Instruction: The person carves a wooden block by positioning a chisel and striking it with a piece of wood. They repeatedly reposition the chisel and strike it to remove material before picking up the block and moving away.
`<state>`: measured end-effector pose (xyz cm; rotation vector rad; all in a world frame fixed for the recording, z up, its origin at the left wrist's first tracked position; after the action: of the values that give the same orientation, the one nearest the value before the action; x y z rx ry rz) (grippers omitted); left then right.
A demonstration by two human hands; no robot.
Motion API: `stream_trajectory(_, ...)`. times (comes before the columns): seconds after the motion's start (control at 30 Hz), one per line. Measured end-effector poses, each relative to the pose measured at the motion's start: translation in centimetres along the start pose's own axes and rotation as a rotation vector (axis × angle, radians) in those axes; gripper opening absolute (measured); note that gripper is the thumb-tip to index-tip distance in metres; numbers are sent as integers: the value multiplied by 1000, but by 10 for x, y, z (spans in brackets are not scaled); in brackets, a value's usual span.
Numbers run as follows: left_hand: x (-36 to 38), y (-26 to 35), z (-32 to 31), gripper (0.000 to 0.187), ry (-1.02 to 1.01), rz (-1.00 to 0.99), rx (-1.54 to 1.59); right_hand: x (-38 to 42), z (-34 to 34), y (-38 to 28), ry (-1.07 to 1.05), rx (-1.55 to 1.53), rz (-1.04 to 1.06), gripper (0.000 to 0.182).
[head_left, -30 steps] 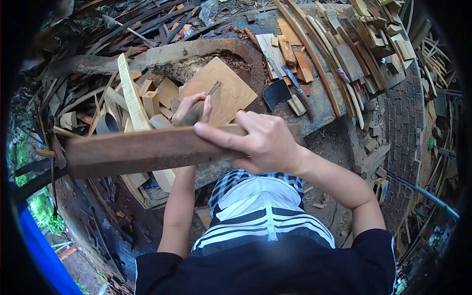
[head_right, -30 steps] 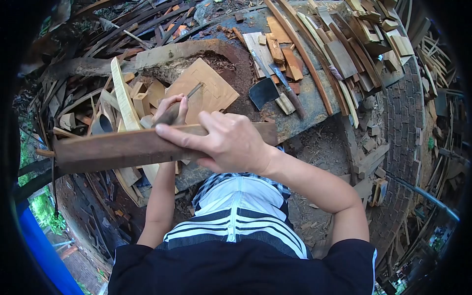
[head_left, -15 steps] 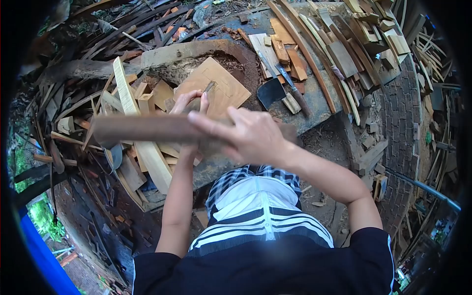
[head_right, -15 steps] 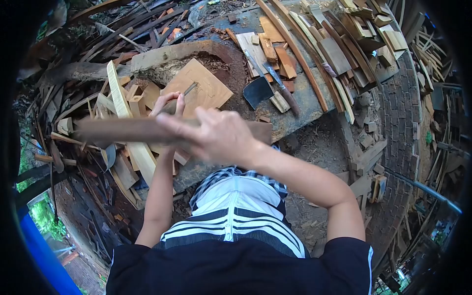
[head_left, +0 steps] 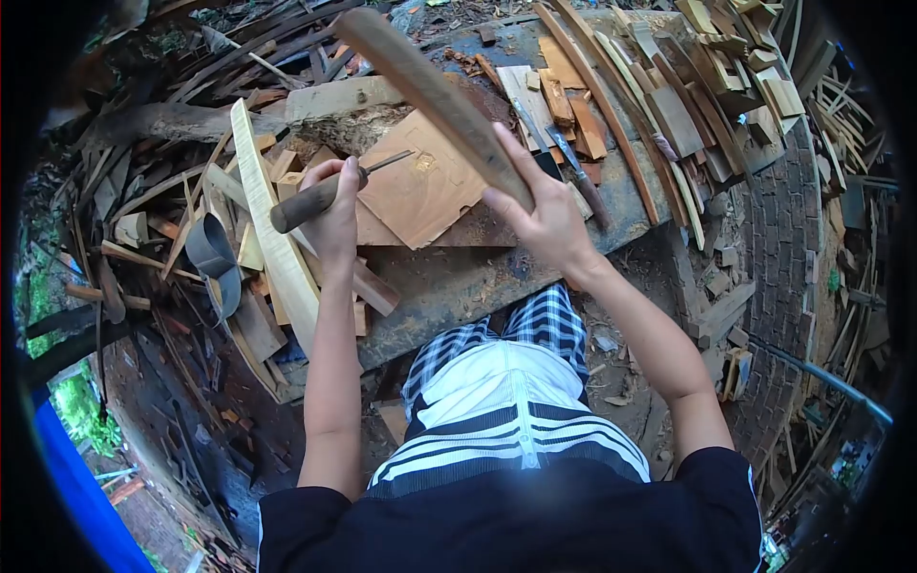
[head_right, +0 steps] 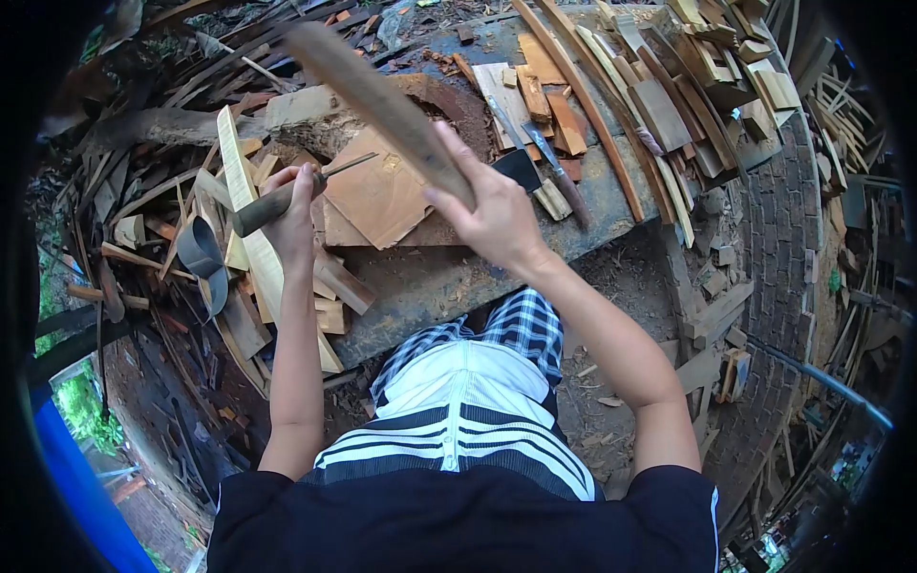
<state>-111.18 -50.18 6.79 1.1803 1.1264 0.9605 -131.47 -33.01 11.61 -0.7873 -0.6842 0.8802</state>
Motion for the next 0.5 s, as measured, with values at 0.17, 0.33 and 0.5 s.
stream_trajectory(0.17,8,-2,-12,17,-115,-114,-192,6,7,40,96,-26,-30,72)
stream_trajectory(0.33,15,-15,-24,12,-152,-201,-153,9,7,47,98,83,-37,70)
stream_trajectory(0.5,21,-6,-26,15,-171,-256,-280,7,-7,19,48,103,70,74)
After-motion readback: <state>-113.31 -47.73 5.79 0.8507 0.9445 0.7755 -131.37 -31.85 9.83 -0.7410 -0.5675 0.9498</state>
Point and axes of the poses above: each hand's wrist, its own x-axis away from the middle knuckle, its own z-axis out of the back of the hand, y = z × x, the point moved 4 cm from there along -x, towards the middle knuckle, and after that the axes turned 8 degrees about -z, right-handed, at the moved point
